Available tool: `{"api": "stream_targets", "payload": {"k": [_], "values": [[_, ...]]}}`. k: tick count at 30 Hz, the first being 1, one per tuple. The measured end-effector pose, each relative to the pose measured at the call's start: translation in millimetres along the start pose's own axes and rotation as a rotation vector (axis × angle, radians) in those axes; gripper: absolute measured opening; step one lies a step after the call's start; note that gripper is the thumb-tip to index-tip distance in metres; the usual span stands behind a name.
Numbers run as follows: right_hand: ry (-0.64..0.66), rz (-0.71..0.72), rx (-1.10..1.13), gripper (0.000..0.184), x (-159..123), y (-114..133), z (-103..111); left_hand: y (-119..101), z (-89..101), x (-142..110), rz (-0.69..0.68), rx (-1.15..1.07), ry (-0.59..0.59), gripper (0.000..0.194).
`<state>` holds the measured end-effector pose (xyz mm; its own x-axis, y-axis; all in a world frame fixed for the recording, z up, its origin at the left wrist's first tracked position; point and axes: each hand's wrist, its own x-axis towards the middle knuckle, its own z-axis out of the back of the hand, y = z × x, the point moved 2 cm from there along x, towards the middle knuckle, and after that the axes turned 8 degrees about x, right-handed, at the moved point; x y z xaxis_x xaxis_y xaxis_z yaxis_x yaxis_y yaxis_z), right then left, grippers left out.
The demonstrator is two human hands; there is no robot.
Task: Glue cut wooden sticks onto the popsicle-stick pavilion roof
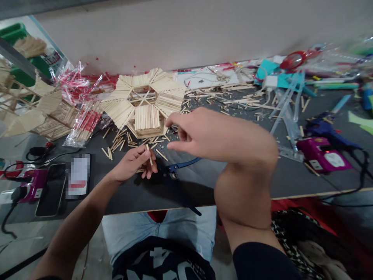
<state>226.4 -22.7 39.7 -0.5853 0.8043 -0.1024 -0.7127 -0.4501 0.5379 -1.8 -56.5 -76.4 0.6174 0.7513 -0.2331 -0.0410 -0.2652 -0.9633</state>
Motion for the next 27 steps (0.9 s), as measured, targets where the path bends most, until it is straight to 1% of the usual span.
{"api": "stream_targets", "payload": {"k": [2, 4, 6, 8, 10, 13, 15, 18, 21, 24, 27], "values": [[-0.045, -0.03, 0.02, 0.044, -6.1, -10.1, 8.6, 0.6, -0.1, 0.7, -0.011, -0.008, -0.027, 0.047], [-0.095, -0.027, 0.035, 0.045, -10.5, -15.8, 15.0, 1.7, 0.1, 1.9, -0.022, -0.02, -0.057, 0.046], [-0.142, 0.0, 0.044, 0.046, -11.9, -16.8, 19.2, 2.2, 0.1, 3.3, -0.019, -0.038, -0.097, 0.045], [-0.178, 0.029, 0.043, 0.044, -9.4, -14.1, 21.3, 1.2, -1.7, 4.9, -0.007, -0.055, -0.13, 0.045], [-0.184, 0.058, 0.048, 0.039, -3.4, -9.6, 21.4, -1.9, -6.5, 7.4, 0.001, -0.067, -0.138, 0.045], [-0.167, 0.086, 0.08, 0.033, 9.2, -5.5, 19.4, -9.3, -19.1, 14.3, -0.007, -0.107, -0.122, 0.044], [-0.176, 0.086, 0.103, 0.03, 17.1, -6.7, 17.9, -15.5, -29.1, 21.3, -0.02, -0.14, -0.115, 0.042], [-0.227, 0.079, 0.144, 0.026, 25.4, -13.1, 16.0, -25.7, -41.5, 33.5, -0.073, -0.211, -0.123, 0.036], [-0.274, 0.077, 0.173, 0.026, 29.6, -20.3, 14.1, -33.1, -47.1, 44.4, -0.101, -0.29, -0.17, 0.03], [-0.273, 0.085, 0.197, 0.028, 32.1, -24.1, 12.2, -34.4, -47.5, 51.8, -0.05, -0.318, -0.233, 0.023], [-0.262, 0.086, 0.231, 0.029, 35.1, -24.8, 10.6, -32.1, -47.3, 56.6, -0.04, -0.302, -0.308, 0.027]]}}
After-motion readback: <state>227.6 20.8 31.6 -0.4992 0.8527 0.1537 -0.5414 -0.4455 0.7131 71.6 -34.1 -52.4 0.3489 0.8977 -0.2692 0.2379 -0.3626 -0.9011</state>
